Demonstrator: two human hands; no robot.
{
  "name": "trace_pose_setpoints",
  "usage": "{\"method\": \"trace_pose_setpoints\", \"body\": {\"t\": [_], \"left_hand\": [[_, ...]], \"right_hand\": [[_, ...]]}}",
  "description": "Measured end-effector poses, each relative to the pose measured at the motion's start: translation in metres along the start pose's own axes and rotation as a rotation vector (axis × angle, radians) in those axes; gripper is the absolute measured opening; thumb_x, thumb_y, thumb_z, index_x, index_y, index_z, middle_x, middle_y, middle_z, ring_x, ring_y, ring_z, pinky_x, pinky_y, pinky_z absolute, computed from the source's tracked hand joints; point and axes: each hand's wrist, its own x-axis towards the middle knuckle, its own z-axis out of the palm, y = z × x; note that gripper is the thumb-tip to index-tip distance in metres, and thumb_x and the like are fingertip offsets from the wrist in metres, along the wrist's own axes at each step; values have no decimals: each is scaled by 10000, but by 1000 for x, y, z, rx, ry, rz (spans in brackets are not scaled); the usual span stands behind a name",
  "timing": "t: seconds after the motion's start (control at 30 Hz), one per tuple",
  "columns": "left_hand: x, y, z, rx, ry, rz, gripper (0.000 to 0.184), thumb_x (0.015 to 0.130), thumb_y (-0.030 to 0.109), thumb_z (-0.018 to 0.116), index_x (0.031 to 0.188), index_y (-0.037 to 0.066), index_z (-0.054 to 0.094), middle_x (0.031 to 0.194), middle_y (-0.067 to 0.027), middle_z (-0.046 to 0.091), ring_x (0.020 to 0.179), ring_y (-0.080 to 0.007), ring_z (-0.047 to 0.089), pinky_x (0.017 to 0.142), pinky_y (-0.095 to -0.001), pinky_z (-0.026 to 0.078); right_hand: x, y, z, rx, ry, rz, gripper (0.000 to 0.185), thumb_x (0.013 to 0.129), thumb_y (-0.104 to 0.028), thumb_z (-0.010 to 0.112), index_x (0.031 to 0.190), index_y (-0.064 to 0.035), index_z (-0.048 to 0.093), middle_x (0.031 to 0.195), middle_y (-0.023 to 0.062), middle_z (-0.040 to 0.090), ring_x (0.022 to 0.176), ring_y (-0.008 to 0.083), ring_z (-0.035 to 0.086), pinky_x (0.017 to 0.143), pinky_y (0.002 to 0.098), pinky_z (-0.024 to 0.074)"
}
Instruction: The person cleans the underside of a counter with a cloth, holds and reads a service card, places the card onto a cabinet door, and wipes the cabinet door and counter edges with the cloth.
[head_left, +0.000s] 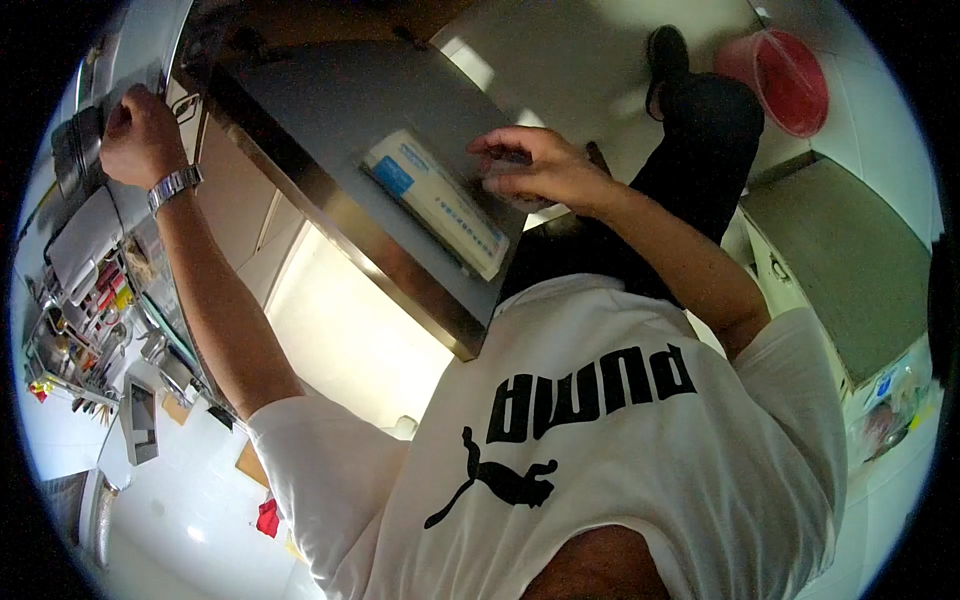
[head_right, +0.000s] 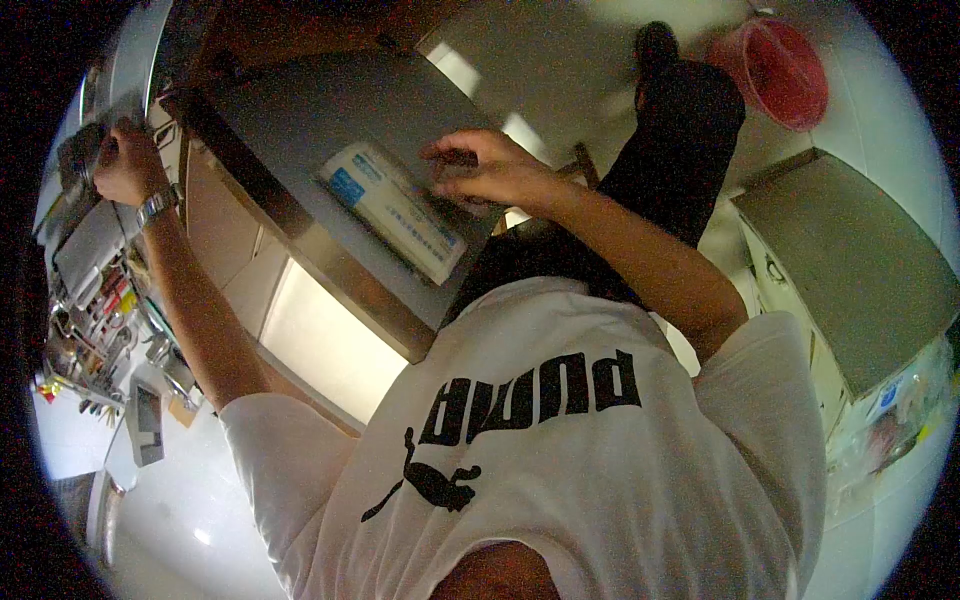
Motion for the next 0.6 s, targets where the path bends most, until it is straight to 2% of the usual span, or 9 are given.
{"method": "trace_pose_setpoints", "body": {"t": [0.03, 0.1, 0.2, 0.33, 0.43, 0.5, 0.53, 0.6], "left_hand": [[1, -3, 2, 2, 1, 6, 394, 703, 375, 502, 695, 30, 691, 584, -224, 587, 553, -374, 620, 526, -444, 478], [2, -4, 4, 1, 3, 12, 397, 706, 377, 499, 690, 29, 690, 581, -222, 587, 552, -369, 623, 523, -444, 477], [1, 0, 1, 49, 21, 43, 402, 709, 376, 494, 686, 23, 686, 566, -214, 585, 529, -359, 619, 510, -438, 473], [-2, 6, -5, -2, 16, 40, 401, 711, 373, 489, 682, 23, 683, 558, -207, 583, 510, -354, 607, 506, -427, 468], [-2, 7, -5, 1, 8, 34, 393, 712, 369, 491, 677, 27, 682, 557, -204, 582, 503, -352, 602, 502, -421, 465], [-1, 5, -3, -1, 11, 23, 387, 712, 366, 494, 673, 30, 683, 556, -203, 582, 504, -351, 603, 500, -419, 465], [0, 0, -1, 28, -2, 20, 379, 713, 361, 498, 671, 33, 683, 560, -203, 584, 516, -353, 608, 505, -421, 468], [1, 1, 1, 56, -9, 11, 371, 714, 356, 502, 669, 36, 684, 564, -202, 585, 527, -355, 613, 509, -423, 471]], "right_hand": [[-1, 1, 0, 1, -1, 0, 577, 772, -210, 706, 1263, -26, 463, 1048, 111, 585, 950, 208, 571, 835, 328, 483], [-5, -1, -1, -414, -185, 66, 706, 720, -215, 749, 1319, -50, 415, 989, 113, 589, 938, 215, 570, 848, 342, 482], [-23, -8, 7, -556, -241, 49, 781, 696, -207, 766, 1352, -54, 371, 948, 109, 581, 919, 216, 572, 854, 348, 480], [-27, 2, 5, -513, -243, 78, 754, 695, -225, 769, 1327, -38, 403, 928, 111, 582, 901, 218, 577, 843, 352, 485], [-22, 11, -2, -382, -184, 69, 654, 752, -259, 729, 1298, -39, 444, 920, 109, 586, 896, 213, 576, 837, 355, 482], [-17, 5, -5, -165, -89, 171, 498, 835, -274, 646, 1255, -54, 495, 896, 92, 586, 836, 180, 585, 747, 329, 510], [-11, 12, -4, -165, -87, 169, 498, 835, -274, 646, 1255, -54, 495, 896, 92, 586, 836, 180, 585, 747, 329, 510], [4, 29, 0, -612, 213, -443, 407, 893, -268, 570, 1231, -48, 514, 869, 67, 577, 741, 135, 584, 601, 273, 513]]}}
